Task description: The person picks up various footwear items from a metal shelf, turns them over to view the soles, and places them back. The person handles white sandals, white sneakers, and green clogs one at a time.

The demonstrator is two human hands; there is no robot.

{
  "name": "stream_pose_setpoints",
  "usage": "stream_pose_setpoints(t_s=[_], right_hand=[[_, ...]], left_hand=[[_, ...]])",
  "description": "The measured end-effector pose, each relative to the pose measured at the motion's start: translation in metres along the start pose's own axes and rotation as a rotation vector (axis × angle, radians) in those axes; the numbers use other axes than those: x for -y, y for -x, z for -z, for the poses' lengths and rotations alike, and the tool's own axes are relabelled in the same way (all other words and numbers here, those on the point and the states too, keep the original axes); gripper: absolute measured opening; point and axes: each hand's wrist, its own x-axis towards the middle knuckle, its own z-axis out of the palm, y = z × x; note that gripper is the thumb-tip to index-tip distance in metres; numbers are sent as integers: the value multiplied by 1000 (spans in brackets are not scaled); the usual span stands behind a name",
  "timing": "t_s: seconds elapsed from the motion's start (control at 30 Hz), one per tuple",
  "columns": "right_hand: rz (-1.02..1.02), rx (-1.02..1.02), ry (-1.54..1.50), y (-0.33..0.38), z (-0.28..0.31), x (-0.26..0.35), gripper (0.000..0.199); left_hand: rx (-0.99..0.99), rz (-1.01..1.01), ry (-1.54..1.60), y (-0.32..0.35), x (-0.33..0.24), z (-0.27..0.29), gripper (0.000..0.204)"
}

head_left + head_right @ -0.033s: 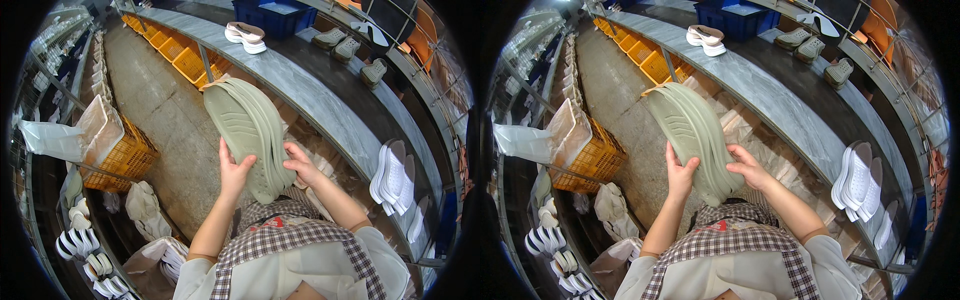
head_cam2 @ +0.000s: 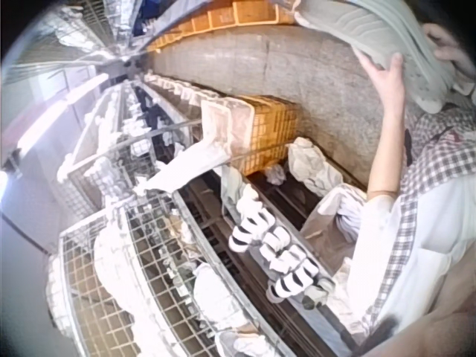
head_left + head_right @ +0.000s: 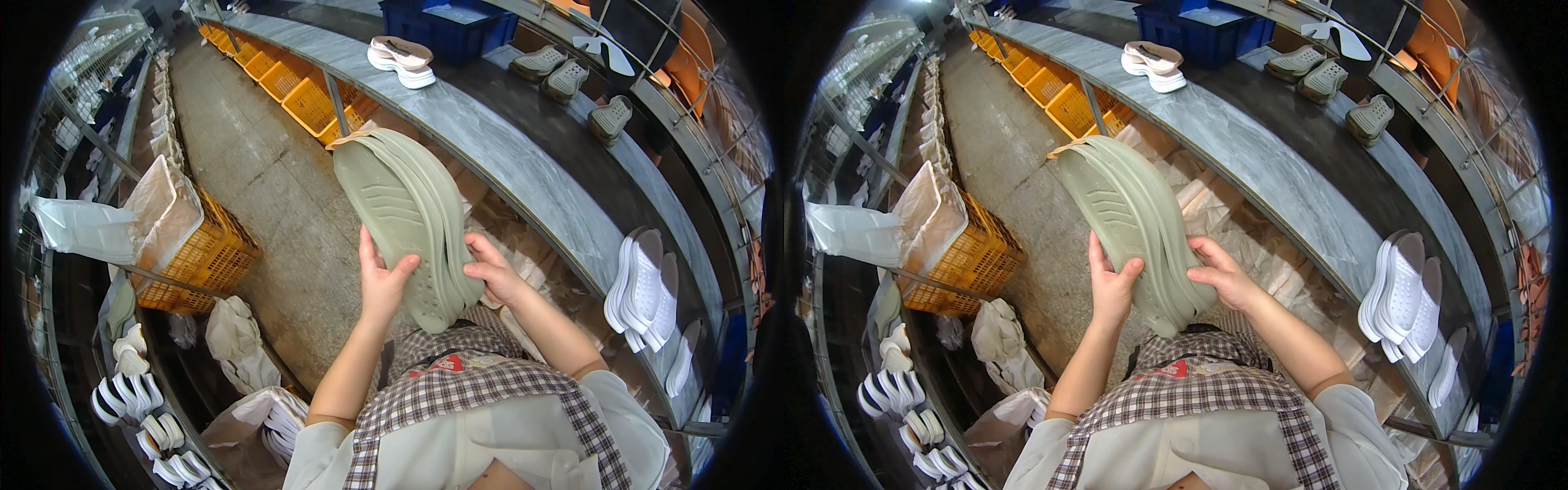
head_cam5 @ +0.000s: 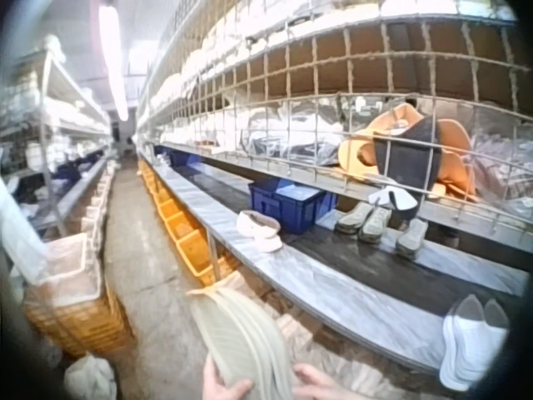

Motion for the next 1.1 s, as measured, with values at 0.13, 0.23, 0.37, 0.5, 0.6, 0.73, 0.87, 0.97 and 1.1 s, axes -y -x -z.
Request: stream_pose_setpoints(t_s=[0.13,0.23,0.37,0.5,0.6,0.73,0.87,0.97,1.1], right_hand=[[74,43,35,3,6,-6,48],[150,62,106,2,5,-8,47],[339,1,389,-3,-8,-1,47],[513,13,906,-7,-26,20,51],[517,81,1001,-11,-37,38,56],[564,173,875,-14,-53,48,58],[556,178,850,-12,-61,48,54],[534,162,850,-10,-62,48,48],[451,110,883,-6,-66,53,46]], left_hand=[[57,-30,-5,0,2,3,93],[56,-50,-5,1,4,3,91],[15,-77,-9,1,10,4,79],[45,110,297,-12,14,14,55],[112,263,579,-19,11,18,50],[126,403,852,-14,3,7,41],[77,400,855,-9,-5,-1,34],[88,410,828,-13,-5,3,32],[116,443,827,-18,5,10,37]])
